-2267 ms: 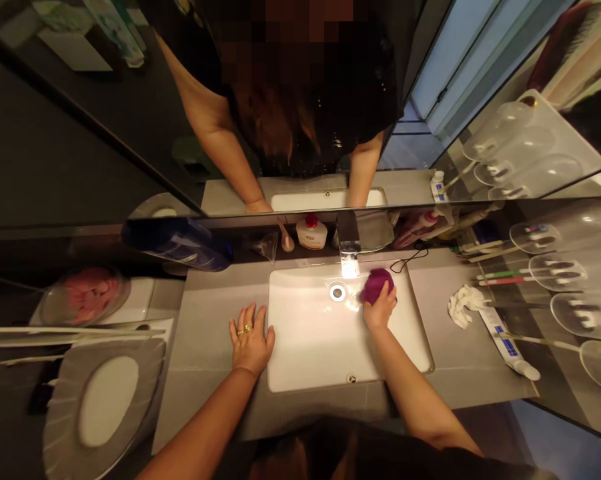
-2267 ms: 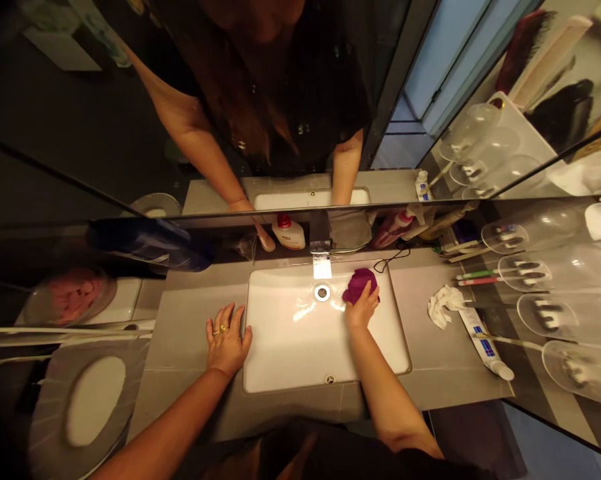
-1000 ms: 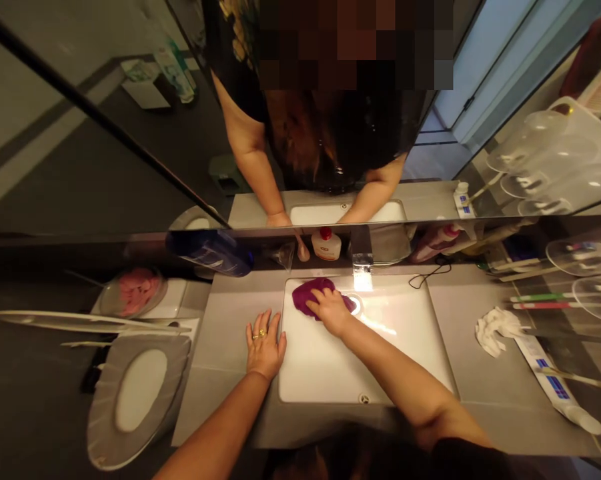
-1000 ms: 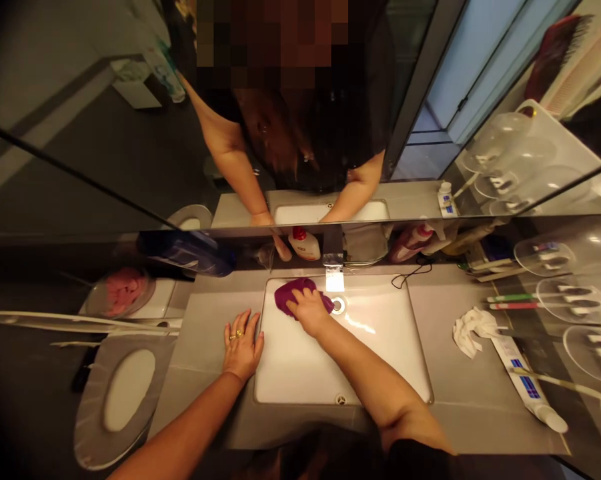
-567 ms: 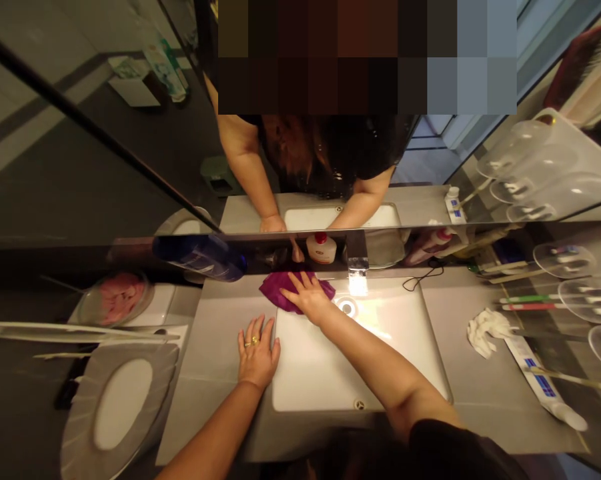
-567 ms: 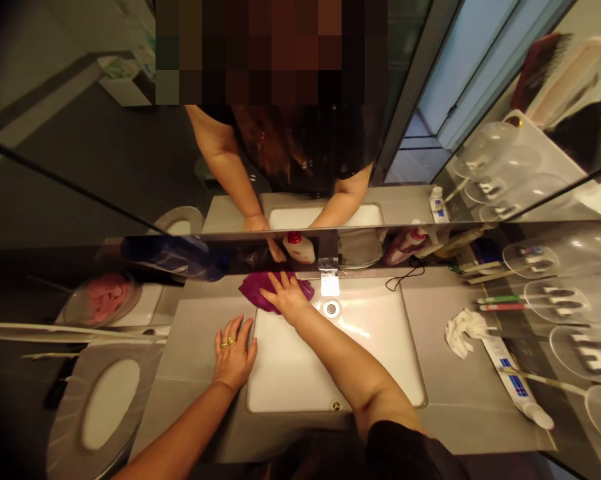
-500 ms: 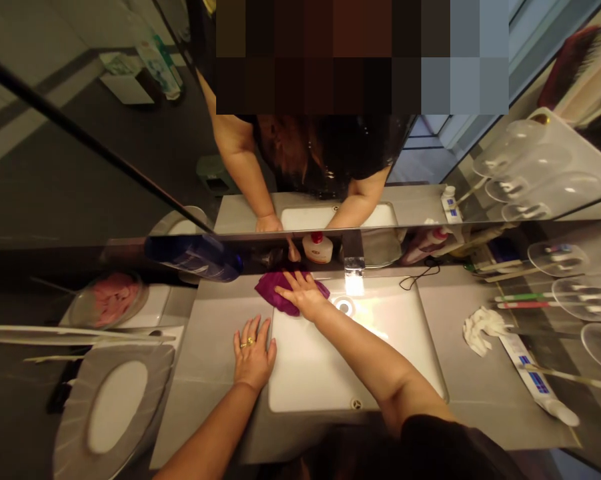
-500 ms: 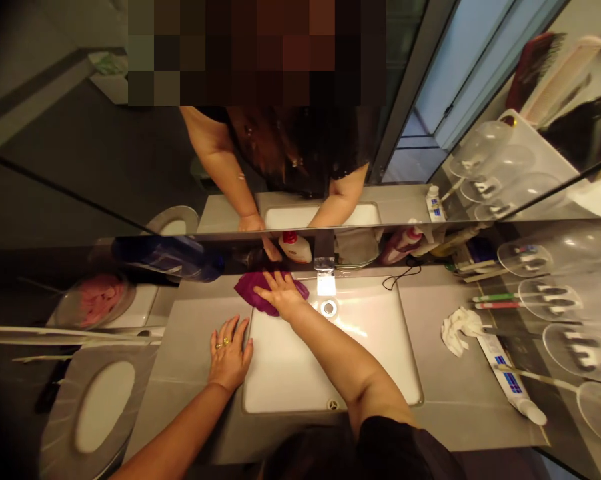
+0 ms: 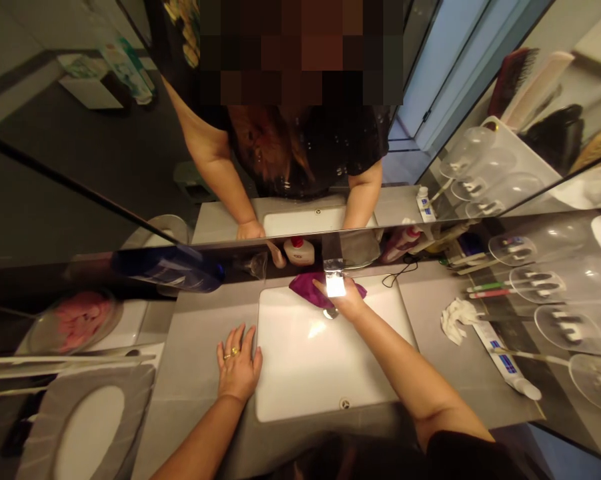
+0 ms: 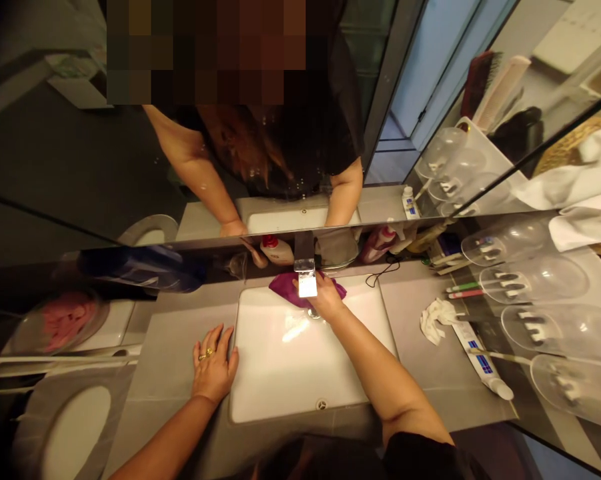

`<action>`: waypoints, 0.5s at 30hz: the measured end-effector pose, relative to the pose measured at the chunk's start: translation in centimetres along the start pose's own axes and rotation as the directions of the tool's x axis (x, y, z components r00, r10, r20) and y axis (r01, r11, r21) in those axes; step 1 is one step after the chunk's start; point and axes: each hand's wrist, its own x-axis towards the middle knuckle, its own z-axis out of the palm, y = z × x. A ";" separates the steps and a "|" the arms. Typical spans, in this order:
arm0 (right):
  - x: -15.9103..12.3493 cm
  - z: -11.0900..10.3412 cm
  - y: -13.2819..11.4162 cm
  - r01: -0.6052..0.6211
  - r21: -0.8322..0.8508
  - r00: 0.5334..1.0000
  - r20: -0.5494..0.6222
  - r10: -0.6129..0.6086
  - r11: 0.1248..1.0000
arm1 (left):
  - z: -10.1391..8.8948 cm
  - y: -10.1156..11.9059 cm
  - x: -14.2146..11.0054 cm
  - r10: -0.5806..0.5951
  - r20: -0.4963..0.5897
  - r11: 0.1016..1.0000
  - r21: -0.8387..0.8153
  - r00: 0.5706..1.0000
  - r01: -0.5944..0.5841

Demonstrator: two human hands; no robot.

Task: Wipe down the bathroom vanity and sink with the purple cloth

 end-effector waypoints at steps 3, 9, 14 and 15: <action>-0.1 -0.2 -0.1 -0.020 -0.005 1.000 0.009 0.020 1.000 | 0.0 0.0 0.1 0.003 0.007 1.000 0.003 1.000 -0.003; -2.1 -1.8 2.3 0.098 -0.139 0.994 0.062 -0.090 0.985 | 0.3 -0.4 0.2 0.035 -0.022 0.999 0.017 0.999 -0.034; -4.3 -3.8 5.1 0.167 -0.165 0.982 0.116 -0.149 0.972 | 0.2 -0.3 0.2 0.048 -0.033 0.998 0.032 0.998 -0.047; -4.1 -3.8 5.0 0.162 -0.165 0.984 0.106 -0.146 0.973 | 0.2 -0.3 0.2 0.046 -0.036 0.998 0.031 0.998 -0.045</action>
